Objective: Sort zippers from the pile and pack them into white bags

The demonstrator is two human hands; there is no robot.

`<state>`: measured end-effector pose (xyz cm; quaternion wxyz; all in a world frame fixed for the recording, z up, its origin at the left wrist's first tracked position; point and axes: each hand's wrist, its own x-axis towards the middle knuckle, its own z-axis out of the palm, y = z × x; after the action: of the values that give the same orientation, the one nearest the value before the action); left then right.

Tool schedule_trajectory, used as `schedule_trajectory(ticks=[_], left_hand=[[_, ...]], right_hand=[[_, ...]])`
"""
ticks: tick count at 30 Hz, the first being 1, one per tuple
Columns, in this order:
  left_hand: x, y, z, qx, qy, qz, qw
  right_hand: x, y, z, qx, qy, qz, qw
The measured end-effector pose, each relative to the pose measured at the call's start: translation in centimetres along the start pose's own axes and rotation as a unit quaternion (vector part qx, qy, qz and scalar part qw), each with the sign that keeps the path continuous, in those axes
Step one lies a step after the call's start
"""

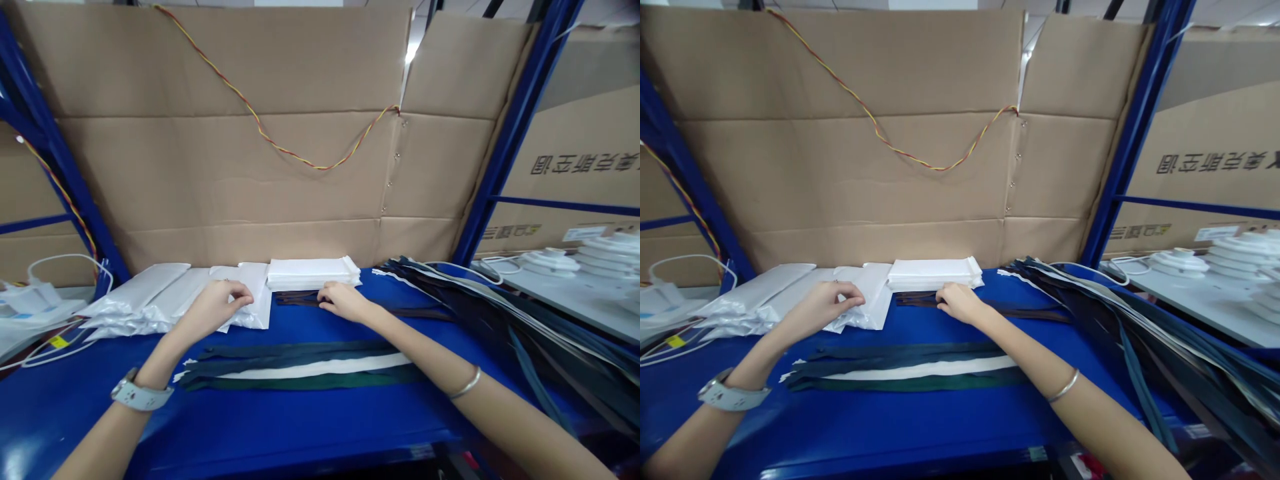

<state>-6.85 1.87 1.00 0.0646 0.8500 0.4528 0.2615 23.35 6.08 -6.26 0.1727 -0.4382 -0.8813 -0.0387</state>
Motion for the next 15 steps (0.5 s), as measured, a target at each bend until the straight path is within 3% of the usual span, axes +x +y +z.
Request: schedule_trajectory(ticks=[4,7,11,15], left_hand=[[0.0,0.8,1.7,-0.03,0.045,-0.003,0.999],[-0.2,1.4,2.6,-0.088,0.041,-0.022,0.995],[-0.4,1.7,3.5,-0.124,0.034,-0.06,0.99],[-0.4,1.9,4.3,-0.158,0.108,-0.046,0.981]], right_hand=[[0.3,-1.1,1.0,-0.077,0.006,-0.024,0.997],[0.2,-1.1,0.4,-0.052,0.034,-0.013,0.998],[0.0,-0.6,-0.7,0.158,0.094,0.059,0.981],[-0.5,-0.7,-1.6,0.393,0.065,0.098,0.912]])
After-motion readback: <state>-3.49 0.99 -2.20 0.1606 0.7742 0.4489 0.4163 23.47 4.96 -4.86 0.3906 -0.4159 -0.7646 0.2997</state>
